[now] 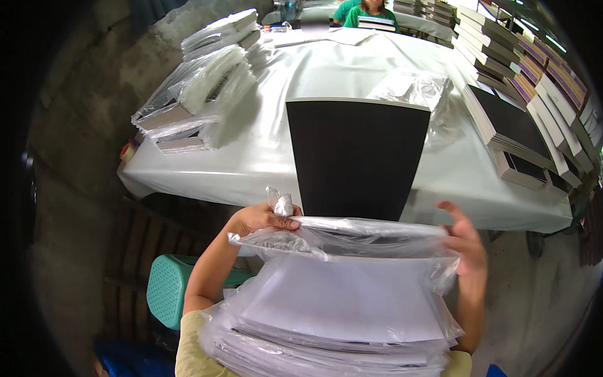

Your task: The person places black rectangular folders or board components into clear plastic bags by hand, pulling the plastic over the items and stacking them.

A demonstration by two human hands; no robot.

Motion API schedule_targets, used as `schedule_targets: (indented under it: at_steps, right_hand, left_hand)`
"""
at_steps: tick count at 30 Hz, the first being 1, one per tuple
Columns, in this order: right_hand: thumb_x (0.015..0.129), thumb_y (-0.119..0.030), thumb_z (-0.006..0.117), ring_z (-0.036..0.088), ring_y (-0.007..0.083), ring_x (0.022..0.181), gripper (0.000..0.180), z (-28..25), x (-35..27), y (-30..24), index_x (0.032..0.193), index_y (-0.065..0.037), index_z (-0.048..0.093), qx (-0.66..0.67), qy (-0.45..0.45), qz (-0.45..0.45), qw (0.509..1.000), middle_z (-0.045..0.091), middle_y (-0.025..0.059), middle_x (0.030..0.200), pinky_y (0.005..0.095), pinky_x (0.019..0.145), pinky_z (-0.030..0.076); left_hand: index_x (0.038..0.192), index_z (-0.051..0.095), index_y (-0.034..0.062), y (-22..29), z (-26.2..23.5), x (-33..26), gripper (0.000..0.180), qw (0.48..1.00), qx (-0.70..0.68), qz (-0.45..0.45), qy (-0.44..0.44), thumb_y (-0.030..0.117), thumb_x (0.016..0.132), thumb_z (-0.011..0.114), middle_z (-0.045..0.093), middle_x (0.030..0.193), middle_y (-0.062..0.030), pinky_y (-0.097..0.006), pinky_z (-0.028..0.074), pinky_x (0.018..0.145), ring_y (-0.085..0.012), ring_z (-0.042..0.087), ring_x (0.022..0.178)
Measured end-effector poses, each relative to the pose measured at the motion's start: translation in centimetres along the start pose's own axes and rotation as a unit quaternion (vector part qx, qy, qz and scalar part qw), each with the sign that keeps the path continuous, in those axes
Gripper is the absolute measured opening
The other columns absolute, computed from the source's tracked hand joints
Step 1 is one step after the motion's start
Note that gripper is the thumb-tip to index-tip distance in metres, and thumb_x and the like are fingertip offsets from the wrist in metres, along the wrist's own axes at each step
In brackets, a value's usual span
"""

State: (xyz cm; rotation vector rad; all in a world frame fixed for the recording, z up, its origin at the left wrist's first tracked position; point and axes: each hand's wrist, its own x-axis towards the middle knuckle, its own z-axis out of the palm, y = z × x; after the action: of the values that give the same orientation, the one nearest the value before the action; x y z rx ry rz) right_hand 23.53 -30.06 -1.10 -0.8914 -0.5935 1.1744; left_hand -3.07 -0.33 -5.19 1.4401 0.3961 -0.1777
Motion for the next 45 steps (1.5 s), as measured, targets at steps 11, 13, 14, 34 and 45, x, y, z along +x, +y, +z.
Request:
schedule_targets:
  at_steps: [11, 13, 14, 34, 45]
  right_hand:
    - [0.079, -0.004, 0.053, 0.053, 0.0154, 0.088, 0.046, -9.1, 2.4, 18.3, 0.123, -0.003, 0.04, 0.054, 0.23, 0.087, 0.968, 0.055, 0.0083, 0.097, 0.0288, 0.078, 0.043]
    - [0.079, -0.005, 0.053, 0.052, 0.0156, 0.092, 0.045, -12.5, 2.2, 20.5, 0.122, -0.004, 0.04, 0.0, 0.259, 0.039, 0.965, 0.054, 0.0084, 0.1, 0.0292, 0.081, 0.042]
    - [0.079, -0.006, 0.053, 0.052, 0.0158, 0.094, 0.045, -14.5, 1.9, 21.3, 0.122, -0.004, 0.04, -0.038, 0.264, 0.004, 0.964, 0.054, 0.0085, 0.101, 0.0294, 0.082, 0.041]
    - [0.069, -0.035, 0.07, 0.059, 0.0363, 0.093, 0.046, 1.9, -0.2, 5.6, 0.091, 0.005, 0.064, -0.153, -0.19, -0.28, 0.928, 0.061, 0.0246, 0.093, 0.043, 0.085, 0.044]
    - [0.065, -0.026, 0.075, 0.057, 0.0197, 0.088, 0.056, 6.8, 6.7, 0.5, 0.112, -0.002, 0.053, -0.385, -0.141, -0.113, 0.905, 0.06, 0.01, 0.093, 0.0361, 0.08, 0.044]
  left_hand:
    - [0.11, 0.05, 0.0016, -23.7, -4.2, 8.1, 0.052, 0.958, -0.167, 0.014, 0.233, 0.023, 0.069, 0.072, 0.057, 0.089, -0.0047, -0.027, 0.044, 0.072, -0.0134, 0.054, 0.081]
    - [0.109, 0.05, 0.0025, -24.9, -4.2, 8.5, 0.051, 0.952, -0.127, 0.027, 0.278, 0.023, 0.068, 0.072, 0.057, 0.089, -0.005, -0.027, 0.044, 0.072, -0.014, 0.054, 0.081]
    - [0.109, 0.051, 0.0029, -25.2, -4.5, 8.5, 0.051, 0.947, -0.098, 0.037, 0.303, 0.023, 0.068, 0.073, 0.057, 0.089, -0.0051, -0.027, 0.044, 0.072, -0.0142, 0.054, 0.081]
    - [0.078, 0.063, -0.0037, -1.0, 3.6, -5.3, 0.023, 0.803, 0.28, 0.482, 0.211, 0.015, 0.064, 0.058, 0.063, 0.074, -0.0145, -0.026, 0.049, 0.058, -0.0233, 0.061, 0.061]
    - [0.136, 0.021, 0.0184, 3.5, 3.9, -1.2, 0.065, 0.854, -0.22, 0.42, 0.216, 0.056, 0.084, 0.037, 0.036, 0.127, -0.0124, -0.021, 0.037, 0.058, -0.0109, 0.042, 0.072]
